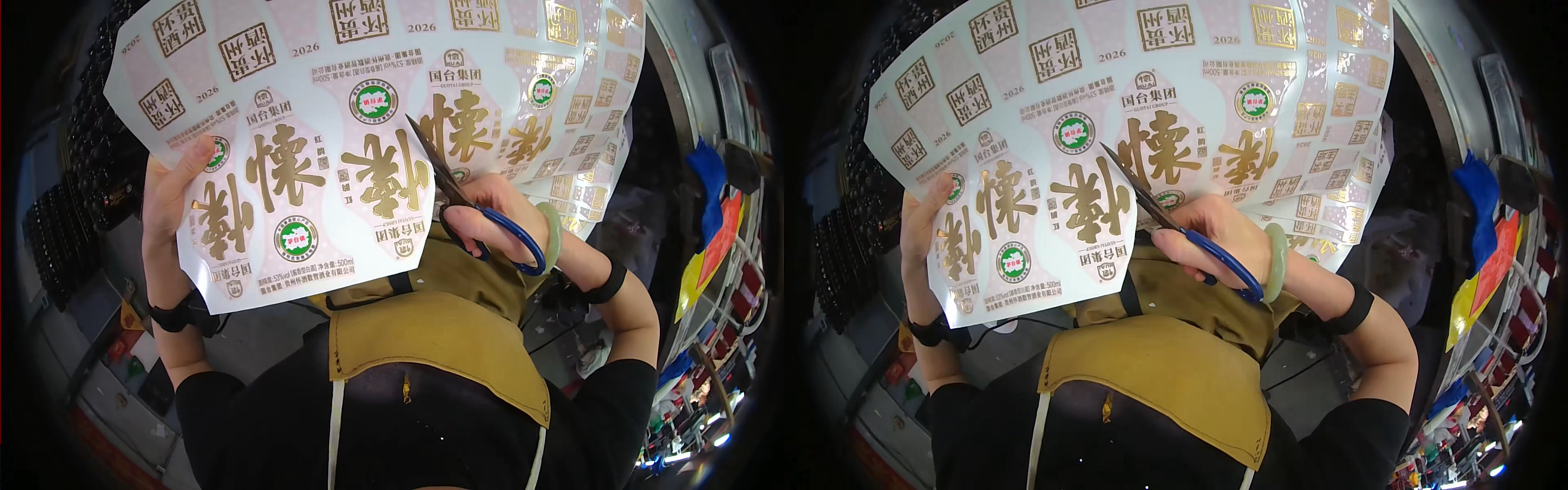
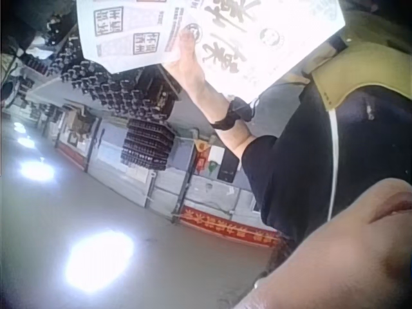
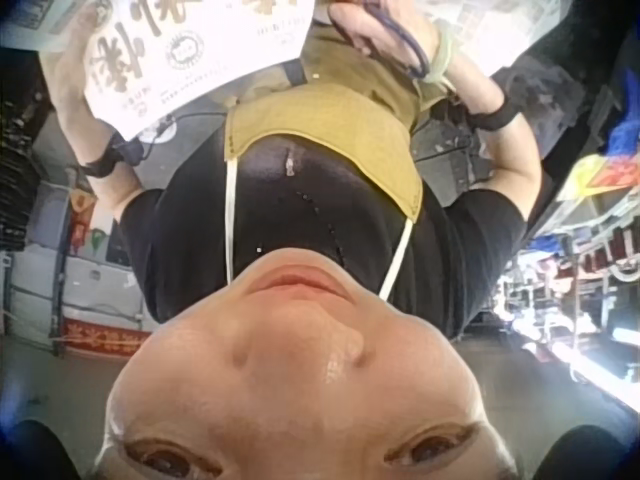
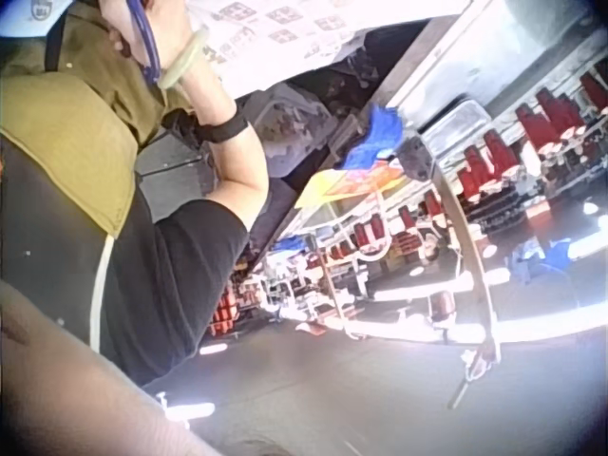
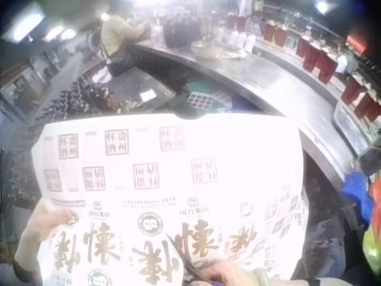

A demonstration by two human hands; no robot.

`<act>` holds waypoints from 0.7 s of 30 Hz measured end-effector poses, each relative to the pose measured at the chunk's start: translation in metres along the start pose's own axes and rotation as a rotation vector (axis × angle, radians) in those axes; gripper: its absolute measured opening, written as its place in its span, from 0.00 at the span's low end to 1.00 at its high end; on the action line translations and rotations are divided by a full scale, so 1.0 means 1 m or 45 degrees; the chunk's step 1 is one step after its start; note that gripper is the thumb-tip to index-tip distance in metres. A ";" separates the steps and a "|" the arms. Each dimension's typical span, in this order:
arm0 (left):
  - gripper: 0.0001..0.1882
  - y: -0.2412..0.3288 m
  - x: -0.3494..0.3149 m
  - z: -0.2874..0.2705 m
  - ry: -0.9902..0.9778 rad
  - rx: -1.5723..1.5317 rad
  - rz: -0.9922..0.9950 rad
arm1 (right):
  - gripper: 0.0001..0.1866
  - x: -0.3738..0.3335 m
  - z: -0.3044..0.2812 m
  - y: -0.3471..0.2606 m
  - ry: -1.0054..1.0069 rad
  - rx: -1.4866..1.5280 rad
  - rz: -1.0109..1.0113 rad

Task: Cutting sheets of printed product labels into separate pieces using scissors.

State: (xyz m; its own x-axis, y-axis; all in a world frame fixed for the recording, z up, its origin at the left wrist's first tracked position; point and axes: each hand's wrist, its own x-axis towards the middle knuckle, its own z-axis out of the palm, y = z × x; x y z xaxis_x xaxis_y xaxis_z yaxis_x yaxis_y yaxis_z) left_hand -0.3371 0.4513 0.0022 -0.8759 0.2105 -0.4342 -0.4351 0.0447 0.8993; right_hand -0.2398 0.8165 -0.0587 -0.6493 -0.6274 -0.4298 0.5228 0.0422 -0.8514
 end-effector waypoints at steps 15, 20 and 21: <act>0.17 -0.007 -0.011 -0.004 0.055 0.067 0.033 | 0.26 0.013 0.008 -0.013 -0.106 -0.117 0.056; 0.17 -0.010 -0.014 -0.003 0.068 0.045 0.026 | 0.19 0.017 0.000 -0.002 -0.131 -0.124 -0.036; 0.17 -0.010 -0.015 -0.003 0.076 0.056 0.018 | 0.19 0.017 0.001 -0.002 -0.134 -0.123 -0.034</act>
State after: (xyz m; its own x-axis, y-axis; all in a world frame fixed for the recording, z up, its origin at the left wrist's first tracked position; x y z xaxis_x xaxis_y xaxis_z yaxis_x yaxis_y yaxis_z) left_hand -0.3207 0.4449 -0.0005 -0.8934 0.1532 -0.4223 -0.4139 0.0851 0.9064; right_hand -0.2512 0.8050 -0.0640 -0.5983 -0.7073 -0.3766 0.4471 0.0954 -0.8894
